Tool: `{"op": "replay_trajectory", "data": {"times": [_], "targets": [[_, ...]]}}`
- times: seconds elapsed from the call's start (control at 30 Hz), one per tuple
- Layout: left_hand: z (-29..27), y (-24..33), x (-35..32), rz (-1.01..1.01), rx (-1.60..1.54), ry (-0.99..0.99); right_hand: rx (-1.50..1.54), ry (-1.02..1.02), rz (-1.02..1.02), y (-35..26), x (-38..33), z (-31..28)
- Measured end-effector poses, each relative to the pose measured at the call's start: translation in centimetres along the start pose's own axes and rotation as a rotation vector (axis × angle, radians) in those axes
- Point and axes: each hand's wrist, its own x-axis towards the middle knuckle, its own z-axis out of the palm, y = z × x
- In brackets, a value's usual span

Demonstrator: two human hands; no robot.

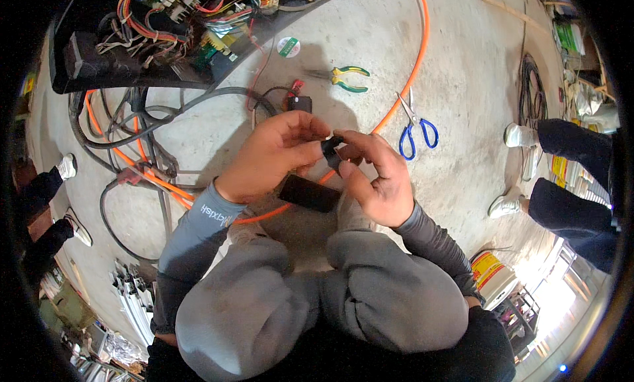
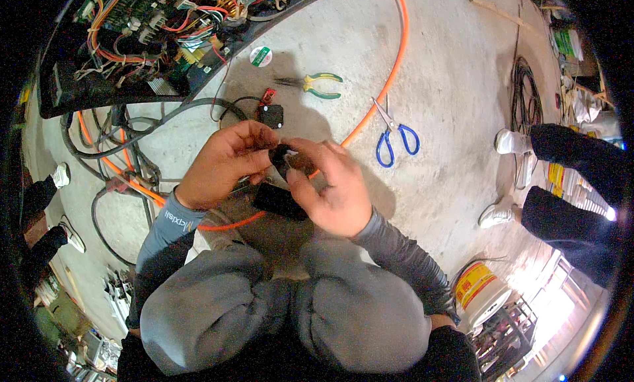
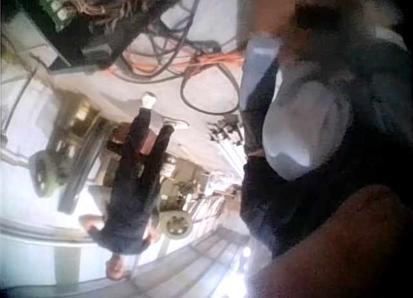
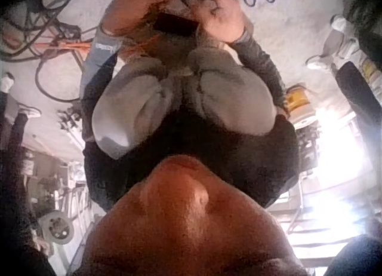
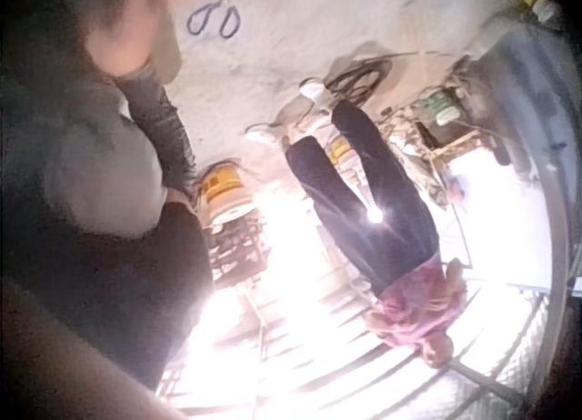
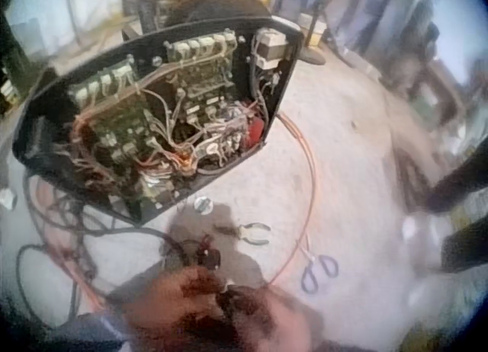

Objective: The person sits on the floor and repairs an electronic device by stripping wires, wrapping connections with electrical tape, and connecting cables to the unit. They then reassemble the device by attaching the metal casing with assistance from others.

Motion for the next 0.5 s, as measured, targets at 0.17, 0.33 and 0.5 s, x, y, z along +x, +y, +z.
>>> {"op": "replay_trajectory", "data": {"times": [0.17,0.33,0.5], "targets": [[0.1,-0.1,-0.1,0.024,-0.014,0.0,-0.077,0.05,-0.027,-0.8,0.7,0.2],[1.1,-0.3,-0.5,0.131,0.096,0.062,0.004,0.084,-0.011,0.2,0.2,0.8],[1.7,1.4,-0.6,0.384,0.778,0.071,0.166,0.158,0.092,0.6,-0.9,1.5]]}}
